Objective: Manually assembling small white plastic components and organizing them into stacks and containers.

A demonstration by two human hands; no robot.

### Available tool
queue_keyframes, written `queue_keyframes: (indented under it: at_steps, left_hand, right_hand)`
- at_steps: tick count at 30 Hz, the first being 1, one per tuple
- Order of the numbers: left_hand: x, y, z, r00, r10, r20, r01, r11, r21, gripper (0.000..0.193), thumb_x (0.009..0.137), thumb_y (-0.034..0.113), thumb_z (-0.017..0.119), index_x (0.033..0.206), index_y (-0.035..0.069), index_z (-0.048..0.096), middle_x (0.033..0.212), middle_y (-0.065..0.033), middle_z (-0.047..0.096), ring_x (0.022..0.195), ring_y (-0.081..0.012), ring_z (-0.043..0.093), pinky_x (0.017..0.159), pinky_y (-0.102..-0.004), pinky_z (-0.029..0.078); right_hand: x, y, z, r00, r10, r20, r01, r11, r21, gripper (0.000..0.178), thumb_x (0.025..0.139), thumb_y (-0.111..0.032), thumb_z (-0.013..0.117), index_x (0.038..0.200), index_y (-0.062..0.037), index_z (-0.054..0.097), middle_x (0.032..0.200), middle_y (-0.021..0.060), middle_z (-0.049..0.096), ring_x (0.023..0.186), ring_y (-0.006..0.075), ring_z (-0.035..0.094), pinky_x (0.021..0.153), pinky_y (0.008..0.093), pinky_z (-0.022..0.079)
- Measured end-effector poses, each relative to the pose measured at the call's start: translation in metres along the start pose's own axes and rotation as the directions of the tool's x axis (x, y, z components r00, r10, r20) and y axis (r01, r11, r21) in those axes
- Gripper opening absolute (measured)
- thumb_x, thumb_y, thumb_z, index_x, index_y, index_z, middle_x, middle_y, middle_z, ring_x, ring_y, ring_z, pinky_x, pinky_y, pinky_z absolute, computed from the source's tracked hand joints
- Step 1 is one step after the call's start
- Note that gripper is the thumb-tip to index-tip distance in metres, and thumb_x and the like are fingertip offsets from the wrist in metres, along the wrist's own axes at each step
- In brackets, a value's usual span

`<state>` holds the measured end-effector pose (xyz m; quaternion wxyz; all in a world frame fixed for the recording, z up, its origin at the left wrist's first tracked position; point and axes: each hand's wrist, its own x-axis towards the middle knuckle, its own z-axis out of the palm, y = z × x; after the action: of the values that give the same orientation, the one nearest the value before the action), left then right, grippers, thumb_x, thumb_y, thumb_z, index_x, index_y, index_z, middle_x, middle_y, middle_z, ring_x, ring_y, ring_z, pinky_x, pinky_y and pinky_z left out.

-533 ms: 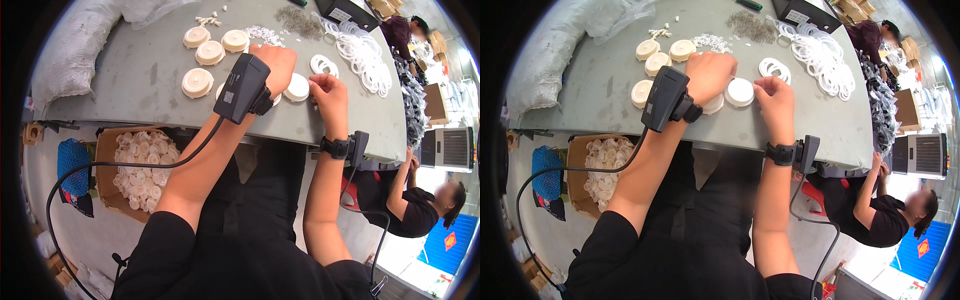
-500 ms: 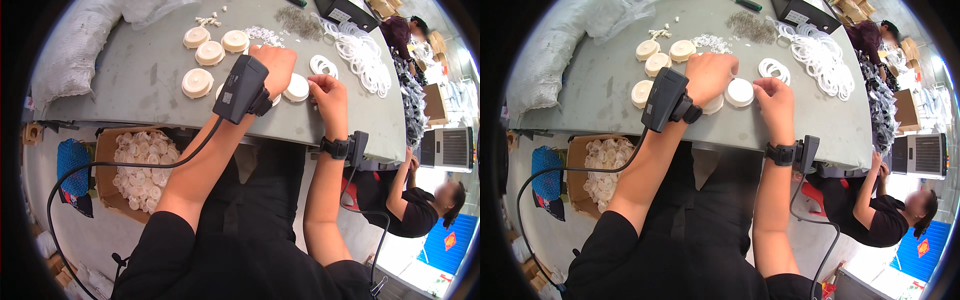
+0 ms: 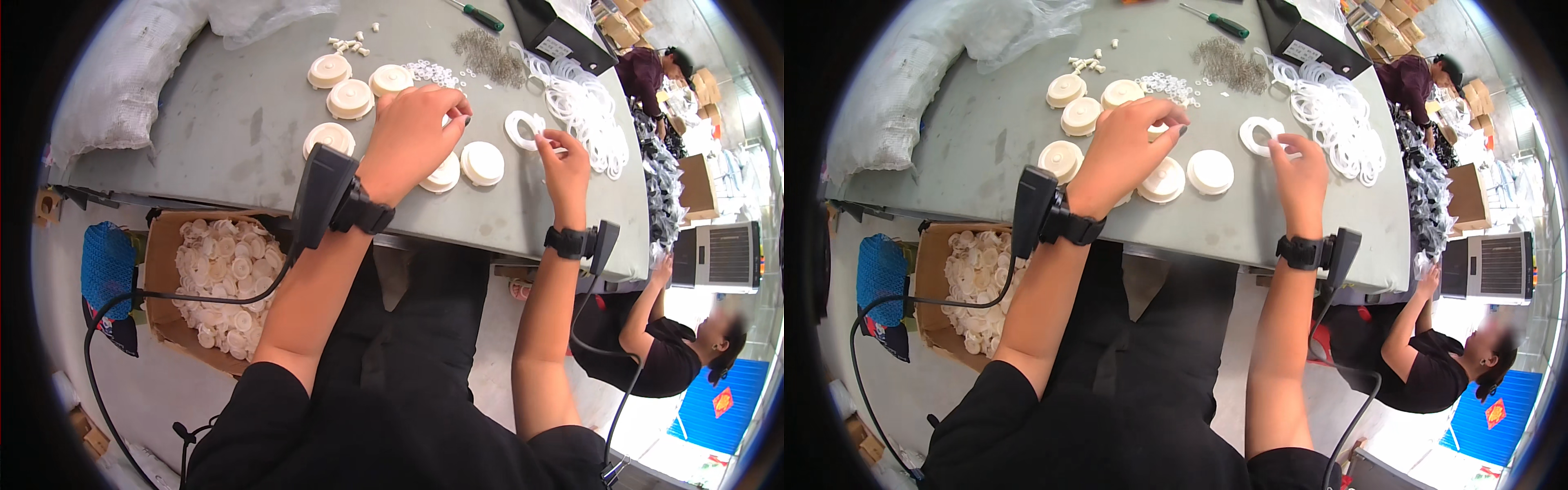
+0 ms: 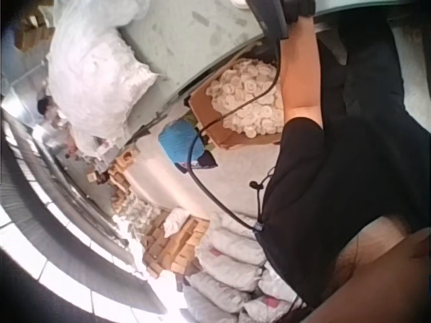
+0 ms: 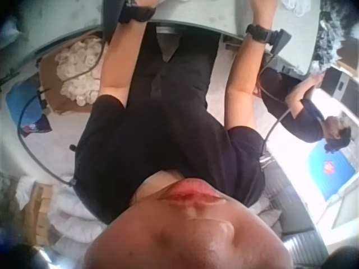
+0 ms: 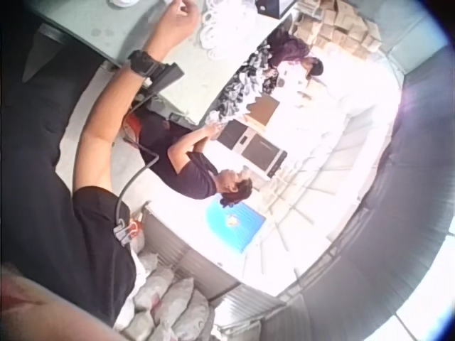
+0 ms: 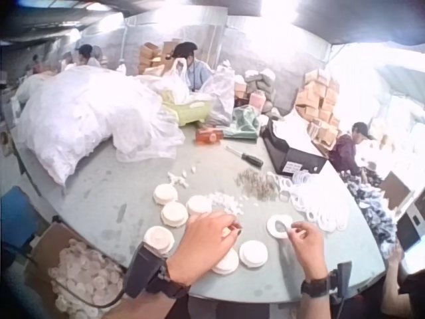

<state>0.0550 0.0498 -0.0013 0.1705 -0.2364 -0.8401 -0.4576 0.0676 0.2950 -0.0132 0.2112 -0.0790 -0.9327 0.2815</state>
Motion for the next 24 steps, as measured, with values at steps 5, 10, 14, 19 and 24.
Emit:
queue_keyframes:
  at_steps: [5,10,14,19,24]
  left_hand:
    - [-0.007,0.01,-0.007,0.998,-0.063,0.032,0.067,0.986,-0.154,0.017,0.08,0.012,0.058,0.094,0.003,0.063,0.088,-0.0088,0.063,0.084,-0.0197,0.06,0.075,-0.0312,0.046]
    - [-0.006,0.037,0.005,0.99,-0.088,-0.115,0.014,0.849,-0.528,0.026,0.079,0.016,0.062,0.101,0.002,0.061,0.097,-0.0099,0.063,0.09,-0.0236,0.06,0.077,-0.0348,0.047]
    - [-0.003,0.034,0.001,0.993,-0.112,0.041,0.108,0.688,-0.718,0.028,0.085,0.019,0.062,0.108,0.003,0.06,0.101,-0.0103,0.063,0.089,-0.015,0.059,0.075,-0.0291,0.048]
    - [-0.013,0.022,-0.018,0.969,-0.158,0.188,0.239,0.432,-0.87,0.024,0.092,0.015,0.054,0.105,-0.004,0.059,0.084,-0.0092,0.067,0.077,-0.0118,0.062,0.069,-0.0243,0.05]
    - [-0.023,0.017,-0.037,0.91,-0.381,0.164,0.277,0.264,-0.924,0.023,0.093,0.021,0.05,0.099,0.0,0.058,0.092,-0.0109,0.065,0.082,-0.0136,0.062,0.073,-0.0265,0.048]
  right_hand:
    - [-0.011,-0.014,-0.007,0.986,0.158,-0.053,-0.119,0.89,0.44,0.024,0.083,-0.019,0.064,0.099,-0.0004,0.064,0.092,0.0065,0.063,0.066,0.0106,0.054,0.054,0.0242,0.044]
    - [-0.034,-0.051,-0.025,0.994,0.09,0.064,-0.102,0.518,0.849,0.023,0.086,-0.013,0.059,0.102,0.0036,0.06,0.094,0.008,0.063,0.069,0.0104,0.054,0.056,0.0252,0.045]
    - [-0.05,-0.081,-0.023,0.986,-0.029,0.165,-0.145,0.344,0.928,0.022,0.088,-0.01,0.056,0.103,0.0044,0.06,0.092,0.0086,0.063,0.071,0.0101,0.054,0.058,0.0255,0.045]
    - [-0.057,-0.094,-0.015,0.971,-0.082,0.226,-0.184,0.349,0.919,0.022,0.088,-0.01,0.055,0.103,0.0053,0.06,0.092,0.0099,0.063,0.068,0.0105,0.055,0.055,0.0257,0.045]
    - [-0.059,-0.102,-0.005,0.965,0.031,0.26,-0.258,0.278,0.925,0.024,0.09,-0.013,0.053,0.103,0.0051,0.06,0.086,0.0093,0.063,0.064,0.0106,0.054,0.052,0.0248,0.044]
